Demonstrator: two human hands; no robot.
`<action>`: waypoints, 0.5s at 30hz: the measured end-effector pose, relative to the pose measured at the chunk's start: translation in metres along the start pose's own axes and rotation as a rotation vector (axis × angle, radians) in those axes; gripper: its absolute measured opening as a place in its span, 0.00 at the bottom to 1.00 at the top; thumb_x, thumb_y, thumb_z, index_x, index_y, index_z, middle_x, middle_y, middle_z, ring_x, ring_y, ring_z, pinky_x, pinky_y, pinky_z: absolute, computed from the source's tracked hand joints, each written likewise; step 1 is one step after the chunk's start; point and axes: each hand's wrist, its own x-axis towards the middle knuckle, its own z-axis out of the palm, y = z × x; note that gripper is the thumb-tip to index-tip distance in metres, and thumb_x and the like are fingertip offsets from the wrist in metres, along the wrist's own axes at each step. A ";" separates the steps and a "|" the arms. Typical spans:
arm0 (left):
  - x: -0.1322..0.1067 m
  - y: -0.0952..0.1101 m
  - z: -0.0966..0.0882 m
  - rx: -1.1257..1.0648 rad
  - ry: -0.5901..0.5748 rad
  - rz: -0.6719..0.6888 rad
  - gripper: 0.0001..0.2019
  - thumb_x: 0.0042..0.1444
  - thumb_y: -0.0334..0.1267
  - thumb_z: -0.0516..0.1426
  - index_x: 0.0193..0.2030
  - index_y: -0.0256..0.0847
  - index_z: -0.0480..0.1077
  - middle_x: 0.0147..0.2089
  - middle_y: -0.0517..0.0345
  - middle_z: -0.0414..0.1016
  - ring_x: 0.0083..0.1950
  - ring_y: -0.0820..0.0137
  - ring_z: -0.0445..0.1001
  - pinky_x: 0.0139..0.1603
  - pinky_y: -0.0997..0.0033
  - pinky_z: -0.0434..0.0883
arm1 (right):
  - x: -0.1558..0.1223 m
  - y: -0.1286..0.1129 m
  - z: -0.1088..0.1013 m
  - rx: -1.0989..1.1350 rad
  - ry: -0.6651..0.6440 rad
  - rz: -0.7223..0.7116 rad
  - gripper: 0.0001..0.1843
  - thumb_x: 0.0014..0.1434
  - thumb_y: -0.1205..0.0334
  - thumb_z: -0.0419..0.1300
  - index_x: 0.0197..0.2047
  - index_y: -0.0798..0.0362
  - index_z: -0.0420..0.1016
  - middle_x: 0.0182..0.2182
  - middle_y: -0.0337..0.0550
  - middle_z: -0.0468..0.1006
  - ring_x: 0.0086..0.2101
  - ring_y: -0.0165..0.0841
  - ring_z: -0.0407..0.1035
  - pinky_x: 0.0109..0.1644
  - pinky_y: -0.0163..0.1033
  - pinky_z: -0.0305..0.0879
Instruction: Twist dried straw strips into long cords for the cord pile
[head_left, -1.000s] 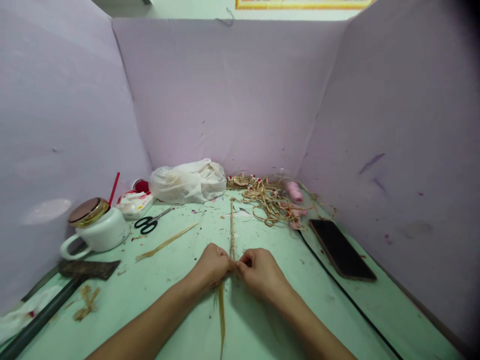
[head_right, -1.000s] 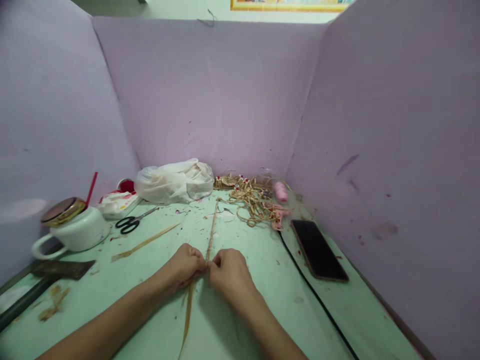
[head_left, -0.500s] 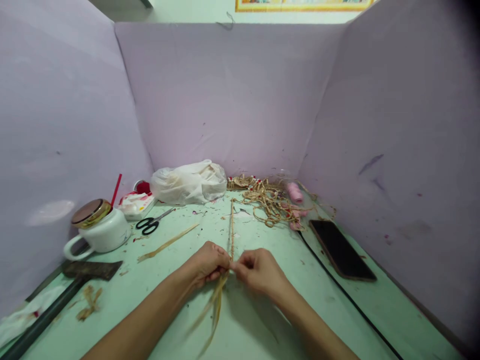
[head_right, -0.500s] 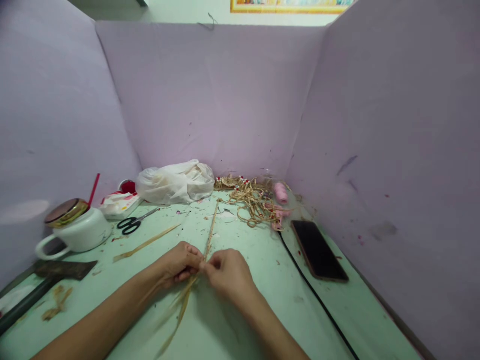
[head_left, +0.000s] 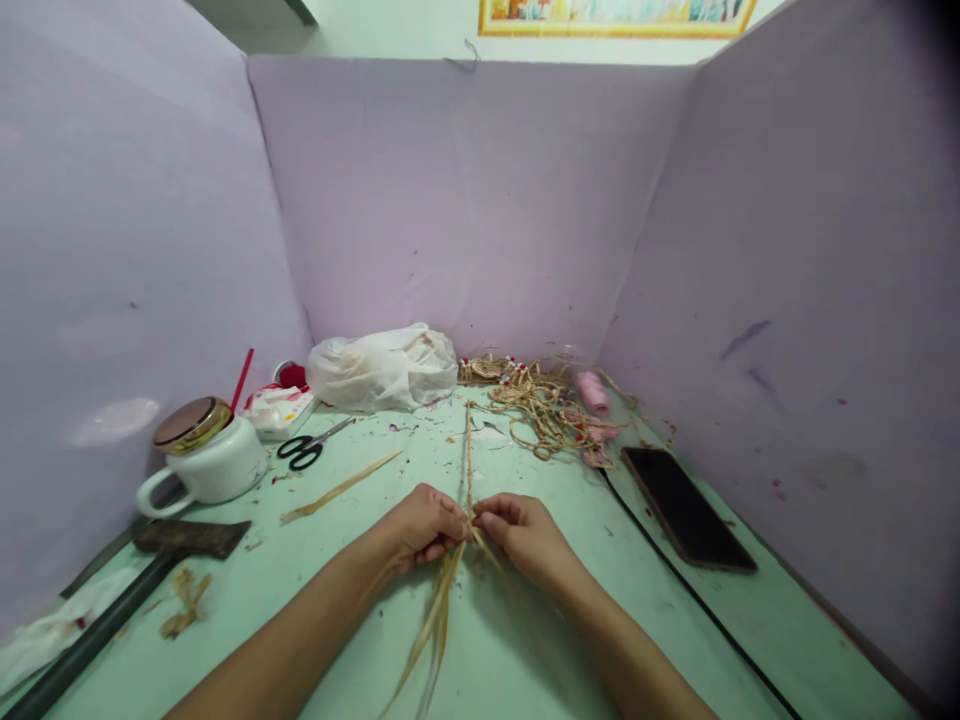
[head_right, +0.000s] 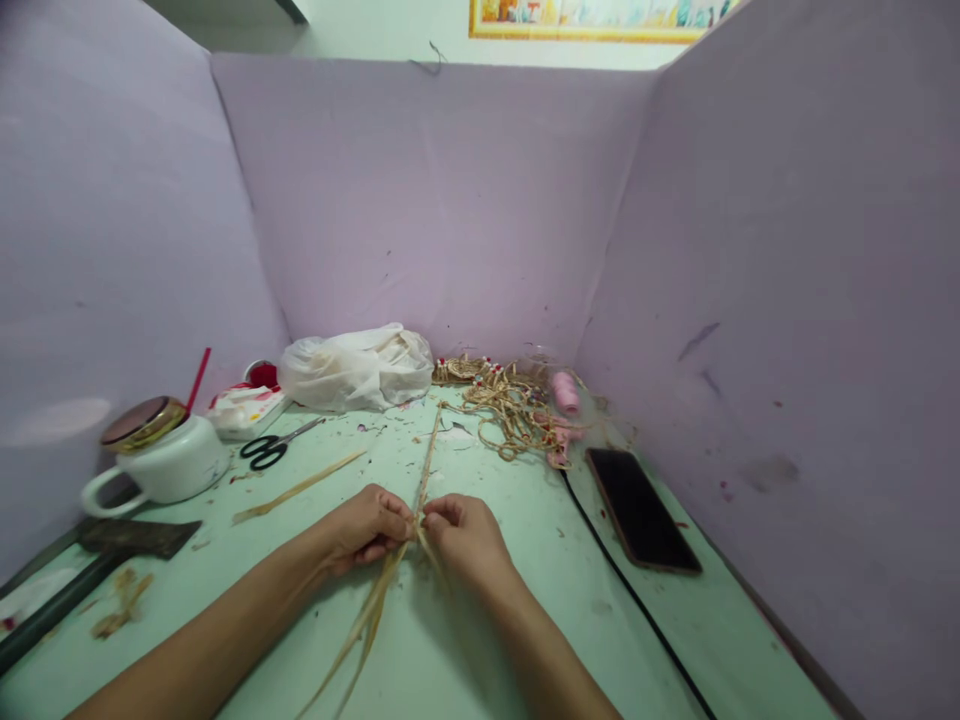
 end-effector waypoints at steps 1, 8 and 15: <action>0.000 0.001 0.000 0.001 -0.001 0.001 0.04 0.30 0.33 0.55 0.17 0.36 0.64 0.10 0.66 0.58 0.09 0.81 0.50 0.09 0.79 0.40 | 0.000 0.000 -0.002 -0.011 0.026 -0.004 0.11 0.43 0.64 0.56 0.31 0.58 0.72 0.28 0.44 0.76 0.26 0.30 0.67 0.21 0.30 0.56; 0.001 -0.001 0.000 0.054 -0.025 0.053 0.04 0.32 0.32 0.53 0.13 0.36 0.62 0.09 0.66 0.55 0.09 0.81 0.49 0.10 0.78 0.41 | -0.014 -0.016 0.007 0.238 -0.139 0.144 0.11 0.41 0.65 0.57 0.31 0.59 0.69 0.22 0.41 0.72 0.22 0.28 0.65 0.20 0.31 0.60; -0.001 -0.001 0.000 0.241 0.024 0.008 0.03 0.33 0.31 0.52 0.14 0.36 0.63 0.10 0.64 0.58 0.10 0.80 0.51 0.12 0.77 0.45 | -0.006 -0.006 0.010 0.116 -0.084 0.126 0.07 0.41 0.69 0.54 0.16 0.56 0.62 0.10 0.32 0.61 0.11 0.20 0.49 0.13 0.29 0.45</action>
